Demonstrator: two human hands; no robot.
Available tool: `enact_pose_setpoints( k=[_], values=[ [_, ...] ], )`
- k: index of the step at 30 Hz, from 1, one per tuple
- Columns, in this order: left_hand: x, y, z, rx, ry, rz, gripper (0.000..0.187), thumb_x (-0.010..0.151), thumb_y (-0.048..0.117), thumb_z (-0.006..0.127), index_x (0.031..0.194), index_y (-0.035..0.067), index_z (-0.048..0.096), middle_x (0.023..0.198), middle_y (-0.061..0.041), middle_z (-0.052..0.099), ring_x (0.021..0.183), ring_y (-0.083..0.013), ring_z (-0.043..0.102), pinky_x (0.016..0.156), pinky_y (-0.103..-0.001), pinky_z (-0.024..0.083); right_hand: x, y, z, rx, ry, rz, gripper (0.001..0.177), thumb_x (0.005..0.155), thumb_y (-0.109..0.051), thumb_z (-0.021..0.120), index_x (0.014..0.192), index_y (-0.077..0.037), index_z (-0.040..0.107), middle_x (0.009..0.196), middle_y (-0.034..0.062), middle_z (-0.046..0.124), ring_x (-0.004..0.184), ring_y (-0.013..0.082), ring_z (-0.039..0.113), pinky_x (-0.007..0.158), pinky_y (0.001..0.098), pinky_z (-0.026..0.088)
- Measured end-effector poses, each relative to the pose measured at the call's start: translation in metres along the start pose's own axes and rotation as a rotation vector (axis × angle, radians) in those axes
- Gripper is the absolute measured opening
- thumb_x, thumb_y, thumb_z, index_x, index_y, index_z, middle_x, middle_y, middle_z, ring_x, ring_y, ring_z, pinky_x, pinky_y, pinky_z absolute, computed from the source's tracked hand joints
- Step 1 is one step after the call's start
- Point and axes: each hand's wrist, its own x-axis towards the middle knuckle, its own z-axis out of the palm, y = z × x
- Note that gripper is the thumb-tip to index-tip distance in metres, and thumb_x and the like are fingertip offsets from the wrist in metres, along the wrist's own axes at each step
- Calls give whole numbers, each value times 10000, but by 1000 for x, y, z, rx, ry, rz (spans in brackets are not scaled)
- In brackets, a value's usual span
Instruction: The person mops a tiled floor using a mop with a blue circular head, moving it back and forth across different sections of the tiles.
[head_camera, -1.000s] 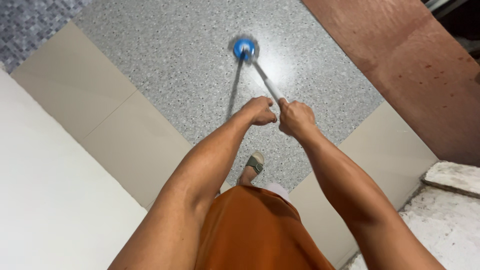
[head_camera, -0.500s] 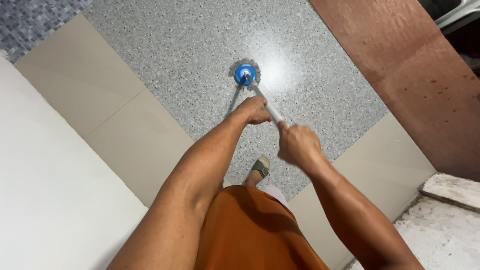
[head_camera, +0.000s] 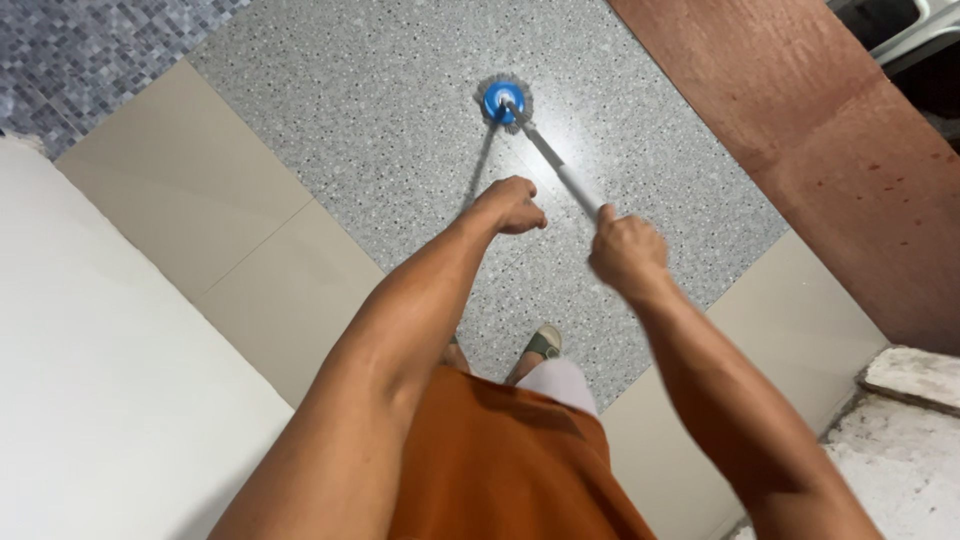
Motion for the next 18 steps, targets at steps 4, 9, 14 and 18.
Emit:
enact_pose_setpoints(
  k=[4, 9, 14, 18],
  values=[
    [14, 7, -8, 40, 0, 44, 733, 760, 319, 831, 1389, 32, 589, 1339, -190, 657, 1267, -312, 623, 1093, -387, 475, -7, 2, -26, 74, 66, -6, 367, 1101, -194, 375, 1386, -17, 524, 781, 126, 702, 543, 199, 628, 361, 338, 475],
    [49, 16, -13, 6, -4, 171, 578, 719, 311, 811, 1214, 26, 721, 1098, -195, 787, 1065, -296, 753, 942, -375, 574, 40, 3, -29, 183, 18, -36, 341, 959, -243, 598, 1206, -9, 628, 867, 200, 734, 716, 325, 729, 570, 452, 571],
    [89, 19, -37, -57, 31, 148, 594, 703, 318, 822, 1202, 16, 707, 1070, -207, 774, 1018, -299, 754, 887, -377, 582, 127, 18, -8, 388, 164, -138, 351, 907, -249, 648, 1073, 61, 659, 977, 324, 720, 982, 484, 692, 894, 560, 542],
    [127, 10, -68, -71, 149, 151, 732, 679, 312, 870, 1291, -10, 630, 1125, -196, 754, 1098, -301, 701, 964, -365, 529, 232, 24, -11, 432, 158, -92, 412, 926, -272, 635, 1141, 76, 589, 1034, 386, 672, 1032, 537, 657, 938, 571, 518]
  ],
)
